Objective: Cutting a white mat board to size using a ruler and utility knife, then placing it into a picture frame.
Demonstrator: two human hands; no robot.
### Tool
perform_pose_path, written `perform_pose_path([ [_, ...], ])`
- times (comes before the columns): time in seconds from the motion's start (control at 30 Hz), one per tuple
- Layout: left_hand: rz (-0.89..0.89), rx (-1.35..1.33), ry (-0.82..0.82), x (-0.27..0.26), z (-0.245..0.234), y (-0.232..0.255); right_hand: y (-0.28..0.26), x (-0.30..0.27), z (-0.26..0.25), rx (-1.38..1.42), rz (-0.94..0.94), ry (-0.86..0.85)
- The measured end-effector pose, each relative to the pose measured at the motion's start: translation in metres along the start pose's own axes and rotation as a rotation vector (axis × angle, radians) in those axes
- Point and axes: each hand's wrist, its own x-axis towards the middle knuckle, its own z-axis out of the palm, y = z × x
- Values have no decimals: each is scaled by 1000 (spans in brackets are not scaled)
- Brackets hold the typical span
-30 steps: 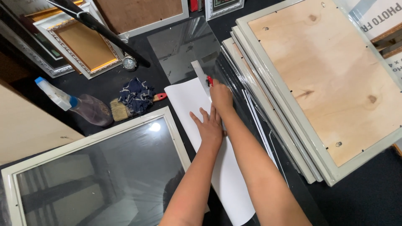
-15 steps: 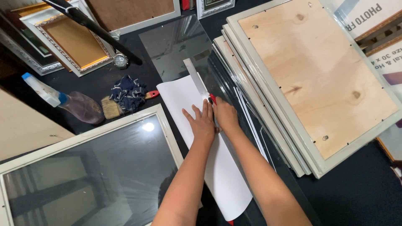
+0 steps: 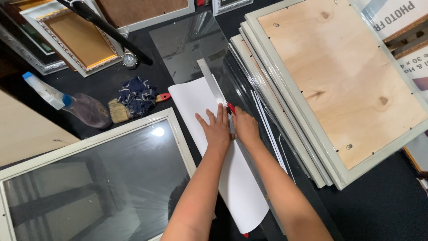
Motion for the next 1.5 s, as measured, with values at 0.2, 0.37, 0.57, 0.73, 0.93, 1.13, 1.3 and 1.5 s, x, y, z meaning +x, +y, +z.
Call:
perform_pose_path([
  [0.2,-8,-6,2,-1,1,1,7,-10,2,14,21,-19],
  [0.37,-7,-16,12,1,2,1,6,-28,-6,7,17,-19],
  [0.57,1,-24,14,-1,-1,0,2,-54,-19,46,34,-27],
  [0.73,2,-53,13,1,1,-1,5,-72,-21,29,18,-13],
  [0.93,9,-53,7,-7,-6,-2,3,-90,-27,4,22,1],
  [1.13,14,-53,9,-3,-1,-2,13,-96,-19,32,25,25],
  [1.3,21,-74,20,-7,-5,-3,18,-106,-18,-2,5,42],
  [1.5,13,-58,21,-3,0,-2,18,-115,-22,19,16,32],
])
